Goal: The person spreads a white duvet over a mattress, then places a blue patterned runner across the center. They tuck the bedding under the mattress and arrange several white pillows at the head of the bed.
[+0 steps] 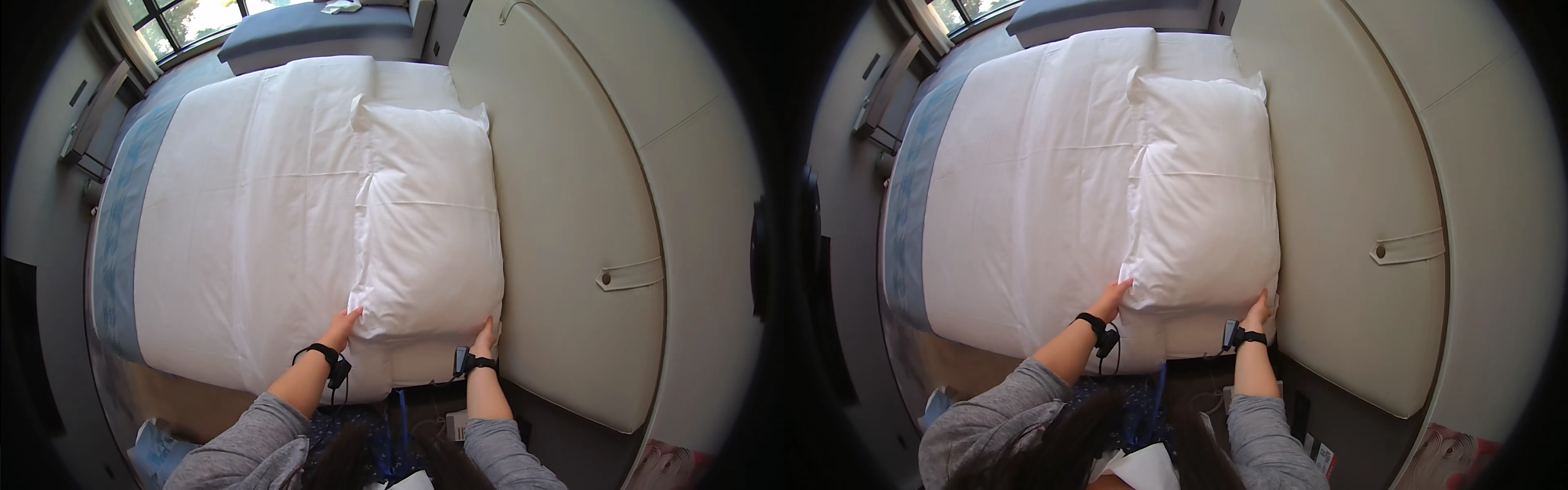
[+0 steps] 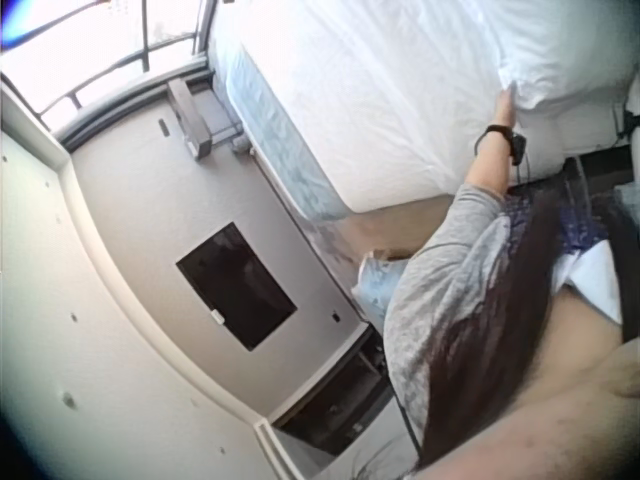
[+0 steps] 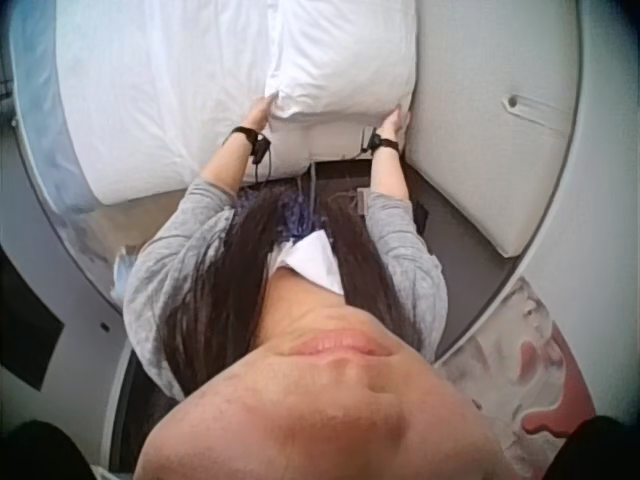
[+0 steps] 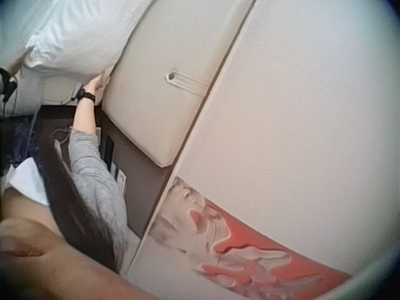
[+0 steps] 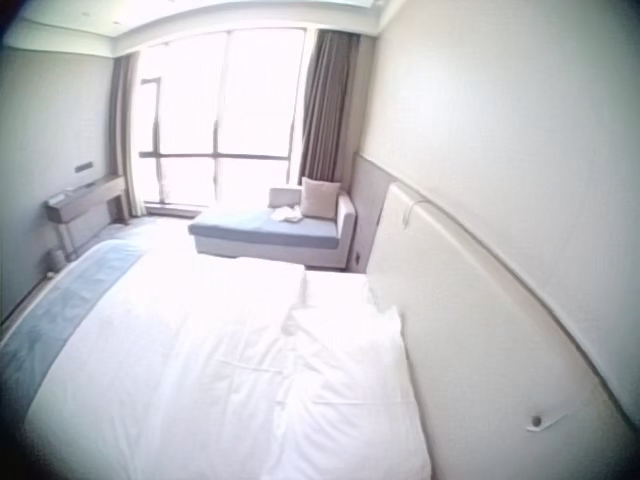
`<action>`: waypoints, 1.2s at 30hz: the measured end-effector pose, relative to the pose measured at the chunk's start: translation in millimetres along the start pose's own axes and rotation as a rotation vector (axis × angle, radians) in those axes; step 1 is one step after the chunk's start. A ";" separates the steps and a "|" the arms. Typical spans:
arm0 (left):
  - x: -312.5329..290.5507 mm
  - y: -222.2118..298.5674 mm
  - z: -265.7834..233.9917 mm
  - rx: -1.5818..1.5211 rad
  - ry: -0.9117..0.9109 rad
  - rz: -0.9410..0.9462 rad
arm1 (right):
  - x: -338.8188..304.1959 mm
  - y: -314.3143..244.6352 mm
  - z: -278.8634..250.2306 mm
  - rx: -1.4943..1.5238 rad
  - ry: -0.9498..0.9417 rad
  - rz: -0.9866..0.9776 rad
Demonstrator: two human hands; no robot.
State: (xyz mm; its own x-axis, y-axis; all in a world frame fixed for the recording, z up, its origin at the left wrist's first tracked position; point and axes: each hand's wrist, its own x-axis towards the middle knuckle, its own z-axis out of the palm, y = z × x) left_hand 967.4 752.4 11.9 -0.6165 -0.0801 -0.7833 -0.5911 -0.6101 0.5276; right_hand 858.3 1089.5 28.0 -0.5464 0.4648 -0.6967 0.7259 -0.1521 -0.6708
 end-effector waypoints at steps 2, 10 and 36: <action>-12.4 29.9 36.2 -0.071 -0.078 0.084 | -23.1 -10.9 12.5 0.270 -0.093 0.210; -63.2 42.9 -5.3 0.724 0.124 0.085 | -33.2 12.5 42.8 0.421 -0.534 0.128; -195.0 205.9 -27.2 0.420 -0.332 0.572 | -194.4 -20.5 2.1 -0.014 -1.203 0.139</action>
State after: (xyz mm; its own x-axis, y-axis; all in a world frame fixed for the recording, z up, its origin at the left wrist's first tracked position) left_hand 980.1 620.9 264.3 -0.9688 -0.0112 -0.2477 -0.2411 -0.1904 0.9516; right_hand 948.7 1000.4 176.6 -0.4968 -0.6643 -0.5585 0.8098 -0.1234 -0.5736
